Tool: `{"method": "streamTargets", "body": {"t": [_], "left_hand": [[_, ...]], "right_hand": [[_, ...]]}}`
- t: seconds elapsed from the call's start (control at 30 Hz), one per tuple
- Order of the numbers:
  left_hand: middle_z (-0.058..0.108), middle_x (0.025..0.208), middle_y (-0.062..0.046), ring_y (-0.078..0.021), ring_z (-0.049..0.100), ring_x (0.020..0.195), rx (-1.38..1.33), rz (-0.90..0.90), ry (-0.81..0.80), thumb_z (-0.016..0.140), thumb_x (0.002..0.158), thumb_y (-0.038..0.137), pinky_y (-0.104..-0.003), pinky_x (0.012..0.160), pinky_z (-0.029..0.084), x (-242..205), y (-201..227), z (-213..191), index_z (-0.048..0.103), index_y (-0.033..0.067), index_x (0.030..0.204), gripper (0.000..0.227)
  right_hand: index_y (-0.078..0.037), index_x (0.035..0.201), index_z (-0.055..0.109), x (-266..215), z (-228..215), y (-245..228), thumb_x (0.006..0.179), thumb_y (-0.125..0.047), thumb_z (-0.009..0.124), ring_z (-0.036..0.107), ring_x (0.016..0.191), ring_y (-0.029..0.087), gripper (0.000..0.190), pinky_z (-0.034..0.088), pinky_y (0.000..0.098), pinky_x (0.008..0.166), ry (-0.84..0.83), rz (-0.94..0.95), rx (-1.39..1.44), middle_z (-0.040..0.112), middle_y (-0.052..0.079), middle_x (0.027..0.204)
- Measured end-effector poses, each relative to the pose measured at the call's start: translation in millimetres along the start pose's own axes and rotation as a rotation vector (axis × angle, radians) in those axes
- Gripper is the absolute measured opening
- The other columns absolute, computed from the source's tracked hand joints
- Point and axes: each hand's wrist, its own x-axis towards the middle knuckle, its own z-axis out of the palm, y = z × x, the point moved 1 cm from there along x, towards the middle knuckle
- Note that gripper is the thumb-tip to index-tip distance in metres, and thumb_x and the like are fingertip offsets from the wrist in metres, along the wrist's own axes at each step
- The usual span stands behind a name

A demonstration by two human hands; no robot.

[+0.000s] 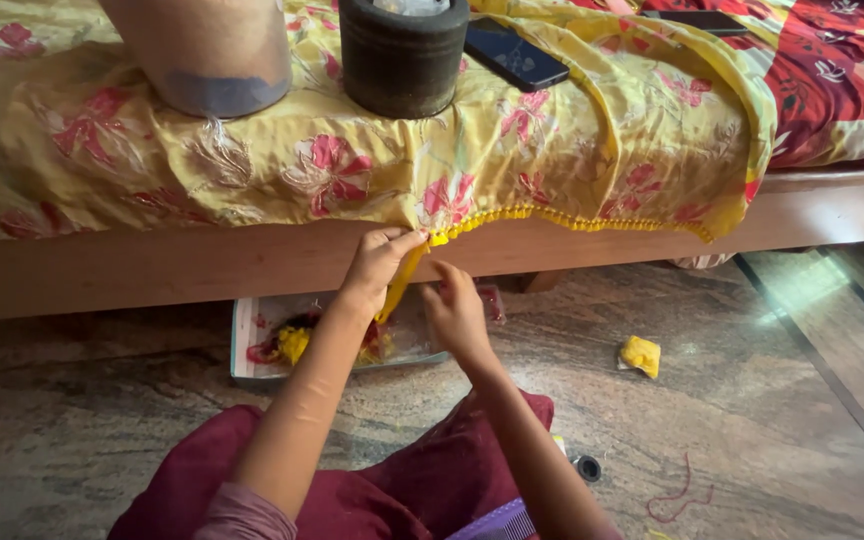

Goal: Attaching a yellow fringe ribbon to the edge of a floral fabric piece manually.

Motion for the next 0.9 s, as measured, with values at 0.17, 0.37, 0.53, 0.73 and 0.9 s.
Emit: {"method": "streamTargets", "body": {"t": [0.17, 0.37, 0.53, 0.73, 0.9], "left_hand": [[0.077, 0.086, -0.012, -0.0165, 0.074, 0.074, -0.119, -0.024, -0.058, 0.067, 0.094, 0.017, -0.029, 0.073, 0.061, -3, 12, 9, 0.075, -0.0017, 0.096, 0.021], [0.077, 0.086, -0.015, -0.0181, 0.074, 0.069, -0.107, -0.102, -0.027, 0.066, 0.093, 0.018, -0.031, 0.064, 0.062, -2, 15, 8, 0.073, -0.0042, 0.101, 0.024], [0.078, 0.086, -0.017, -0.0196, 0.075, 0.068, -0.079, -0.156, 0.005, 0.066, 0.092, 0.018, -0.031, 0.063, 0.063, -3, 22, 8, 0.072, -0.0055, 0.101, 0.026], [0.078, 0.086, -0.017, -0.0199, 0.076, 0.069, -0.045, -0.193, 0.010, 0.065, 0.091, 0.017, -0.031, 0.065, 0.064, -2, 33, 14, 0.073, -0.0057, 0.100, 0.026], [0.077, 0.084, -0.016, -0.0215, 0.076, 0.069, -0.023, -0.210, 0.055, 0.065, 0.090, 0.016, -0.032, 0.066, 0.065, -1, 34, 10, 0.072, -0.0054, 0.099, 0.025]], "right_hand": [[0.000, 0.095, 0.062, -127, -58, 211, 0.086, -0.010, 0.066, 0.067, 0.074, 0.039, 0.015, 0.056, 0.0493, 0.067, -0.615, -0.263, -1.059, 0.066, 0.022, 0.085], [-0.015, 0.079, 0.070, -304, -84, 304, 0.080, -0.022, 0.064, 0.071, 0.079, 0.030, 0.010, 0.056, 0.0477, 0.062, -0.874, -0.585, -1.002, 0.070, 0.004, 0.087], [-0.011, 0.100, 0.071, -164, -68, 156, 0.095, -0.011, 0.062, 0.061, 0.056, 0.024, 0.011, 0.053, 0.0393, 0.046, -0.787, -0.329, -1.357, 0.068, 0.009, 0.075], [-0.013, 0.110, 0.068, -17, -67, -109, 0.081, -0.007, 0.066, 0.059, 0.094, 0.024, 0.030, 0.043, 0.0411, 0.079, -0.084, -0.811, -1.095, 0.068, 0.004, 0.096], [-0.015, 0.113, 0.069, 21, -48, -114, 0.084, -0.014, 0.068, 0.056, 0.101, 0.024, 0.029, 0.041, 0.0408, 0.085, -0.042, -0.847, -1.135, 0.066, 0.002, 0.100]]}}
